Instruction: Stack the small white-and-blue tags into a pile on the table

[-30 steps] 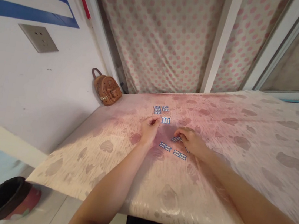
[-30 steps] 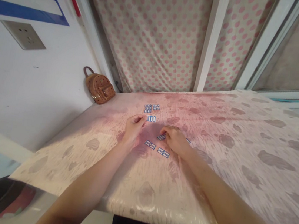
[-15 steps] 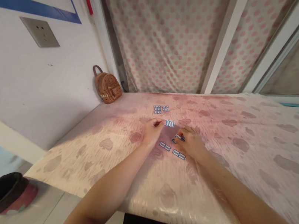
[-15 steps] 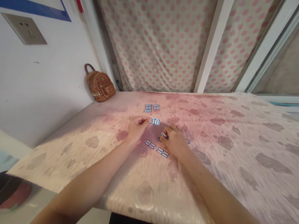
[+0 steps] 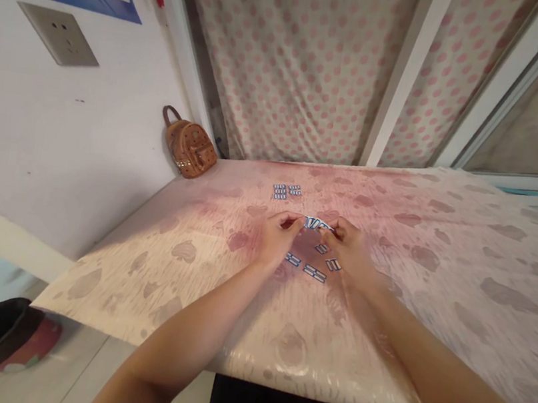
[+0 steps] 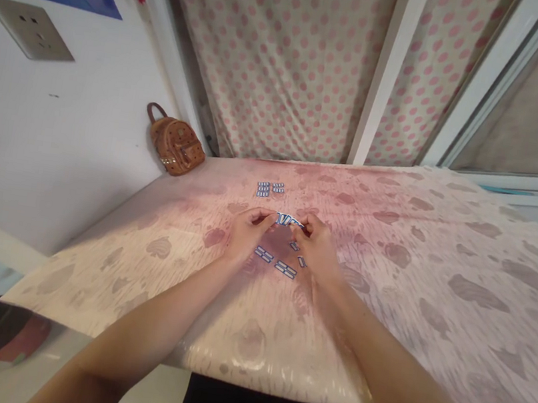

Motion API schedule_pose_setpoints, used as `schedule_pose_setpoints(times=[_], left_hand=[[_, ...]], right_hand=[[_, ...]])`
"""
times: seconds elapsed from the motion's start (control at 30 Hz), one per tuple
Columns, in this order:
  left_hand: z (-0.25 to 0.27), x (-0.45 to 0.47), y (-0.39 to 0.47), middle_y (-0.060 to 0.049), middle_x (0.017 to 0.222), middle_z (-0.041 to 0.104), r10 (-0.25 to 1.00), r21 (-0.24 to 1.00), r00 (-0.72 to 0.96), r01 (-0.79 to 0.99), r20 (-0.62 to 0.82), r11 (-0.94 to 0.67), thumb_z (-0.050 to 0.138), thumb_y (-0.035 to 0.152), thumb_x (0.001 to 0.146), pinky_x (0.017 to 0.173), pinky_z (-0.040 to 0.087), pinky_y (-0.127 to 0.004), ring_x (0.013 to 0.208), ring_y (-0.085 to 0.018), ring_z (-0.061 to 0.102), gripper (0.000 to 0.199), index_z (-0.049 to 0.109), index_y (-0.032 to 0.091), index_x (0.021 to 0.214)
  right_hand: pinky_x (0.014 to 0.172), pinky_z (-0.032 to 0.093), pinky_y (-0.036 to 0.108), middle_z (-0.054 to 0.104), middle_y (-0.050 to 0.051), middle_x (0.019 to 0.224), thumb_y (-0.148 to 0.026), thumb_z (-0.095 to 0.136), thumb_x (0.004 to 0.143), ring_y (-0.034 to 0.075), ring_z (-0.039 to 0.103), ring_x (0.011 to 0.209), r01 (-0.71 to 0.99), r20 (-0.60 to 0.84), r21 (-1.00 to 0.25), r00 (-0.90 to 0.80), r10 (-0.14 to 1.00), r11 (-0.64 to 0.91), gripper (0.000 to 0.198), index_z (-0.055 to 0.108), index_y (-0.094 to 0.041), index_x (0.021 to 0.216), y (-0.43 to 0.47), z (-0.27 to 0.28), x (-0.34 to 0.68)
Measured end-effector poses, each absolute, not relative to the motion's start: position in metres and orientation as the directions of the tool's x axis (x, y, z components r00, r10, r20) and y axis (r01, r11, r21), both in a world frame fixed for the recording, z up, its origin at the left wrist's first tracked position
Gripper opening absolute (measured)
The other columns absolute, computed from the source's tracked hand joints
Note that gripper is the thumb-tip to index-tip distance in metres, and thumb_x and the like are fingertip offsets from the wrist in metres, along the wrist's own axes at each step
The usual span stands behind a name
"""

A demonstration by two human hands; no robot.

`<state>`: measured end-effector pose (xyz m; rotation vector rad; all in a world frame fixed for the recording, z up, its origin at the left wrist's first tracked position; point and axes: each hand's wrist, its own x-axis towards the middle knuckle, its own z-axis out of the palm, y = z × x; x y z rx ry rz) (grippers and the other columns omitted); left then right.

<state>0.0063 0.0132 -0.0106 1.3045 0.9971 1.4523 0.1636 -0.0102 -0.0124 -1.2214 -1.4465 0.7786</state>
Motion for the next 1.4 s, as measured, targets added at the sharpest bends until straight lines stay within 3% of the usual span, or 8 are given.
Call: schedule_pose_setpoints(times=[0.23, 0.5, 0.8, 1.03, 1.17, 1.27, 1.4], left_hand=[[-0.009, 0.009, 0.009, -0.004, 0.076, 0.071, 0.967, 0.963, 0.019, -0.096, 0.253, -0.251, 0.072, 0.03, 0.078, 0.064, 0.052, -0.025, 0.07, -0.015, 0.067, 0.015, 0.073, 0.015, 0.08], [-0.008, 0.008, 0.004, -0.005, 0.077, 0.073, 0.955, 0.956, 0.052, -0.02, 0.293, -0.292, 0.07, 0.032, 0.08, 0.063, 0.05, -0.026, 0.07, -0.016, 0.066, 0.017, 0.075, 0.016, 0.083], [-0.007, 0.009, 0.001, -0.005, 0.083, 0.074, 0.947, 0.95, 0.089, 0.003, 0.31, -0.311, 0.07, 0.033, 0.081, 0.069, 0.052, -0.028, 0.074, -0.016, 0.066, 0.016, 0.075, 0.018, 0.084], [-0.006, 0.009, 0.004, -0.005, 0.08, 0.073, 0.97, 0.971, 0.054, -0.056, 0.235, -0.232, 0.071, 0.033, 0.08, 0.067, 0.053, -0.027, 0.074, -0.017, 0.067, 0.017, 0.075, 0.017, 0.085], [-0.006, 0.009, 0.004, -0.005, 0.08, 0.073, 0.977, 0.977, 0.066, -0.086, 0.202, -0.196, 0.071, 0.032, 0.079, 0.067, 0.054, -0.027, 0.073, -0.016, 0.067, 0.017, 0.075, 0.017, 0.084], [-0.007, 0.008, 0.007, -0.005, 0.079, 0.073, 0.979, 0.977, 0.052, -0.094, 0.198, -0.192, 0.071, 0.033, 0.078, 0.064, 0.053, -0.026, 0.072, -0.016, 0.067, 0.018, 0.075, 0.016, 0.083], [-0.01, 0.002, 0.015, -0.003, 0.073, 0.071, 0.977, 0.975, -0.018, -0.061, 0.212, -0.213, 0.071, 0.032, 0.078, 0.063, 0.052, -0.025, 0.068, -0.015, 0.066, 0.017, 0.074, 0.016, 0.081]], right_hand=[[0.051, 0.034, 0.027, 0.056, -0.003, 0.057, -0.039, 0.061, 0.083, 0.014, 0.051, 0.052, 0.462, 0.38, -0.829, 0.056, 0.923, 0.314, 0.021, 0.054, -0.022, 0.073, -0.008, -0.015, 0.169], [0.051, 0.029, 0.028, 0.055, -0.003, 0.057, -0.038, 0.06, 0.084, 0.014, 0.049, 0.051, 0.526, 0.38, -0.798, 0.06, 0.923, 0.294, 0.021, 0.052, -0.022, 0.071, -0.013, -0.009, 0.166], [0.05, 0.028, 0.028, 0.052, -0.003, 0.054, -0.038, 0.058, 0.083, 0.013, 0.047, 0.049, 0.499, 0.372, -0.814, 0.051, 0.927, 0.299, 0.022, 0.052, -0.023, 0.07, -0.01, -0.012, 0.166], [0.052, 0.037, 0.027, 0.057, -0.003, 0.062, -0.041, 0.065, 0.078, 0.015, 0.052, 0.057, 0.359, 0.343, -0.891, 0.127, 0.931, 0.279, 0.022, 0.052, -0.024, 0.083, -0.01, -0.009, 0.168], [0.053, 0.037, 0.027, 0.056, -0.001, 0.062, -0.043, 0.058, 0.08, 0.015, 0.05, 0.057, 0.318, 0.328, -0.899, 0.033, 0.944, 0.301, 0.023, 0.055, -0.022, 0.072, -0.008, -0.001, 0.171], [0.054, 0.037, 0.028, 0.052, -0.002, 0.057, -0.042, 0.053, 0.083, 0.014, 0.048, 0.054, 0.377, 0.331, -0.878, 0.037, 0.943, 0.294, 0.027, 0.053, -0.022, 0.066, -0.004, -0.001, 0.178], [0.061, 0.039, 0.03, 0.062, 0.001, 0.067, -0.035, 0.053, 0.083, 0.017, 0.057, 0.063, 0.576, 0.363, -0.781, 0.104, 0.926, 0.241, 0.017, 0.059, -0.022, 0.074, 0.002, -0.009, 0.195]])
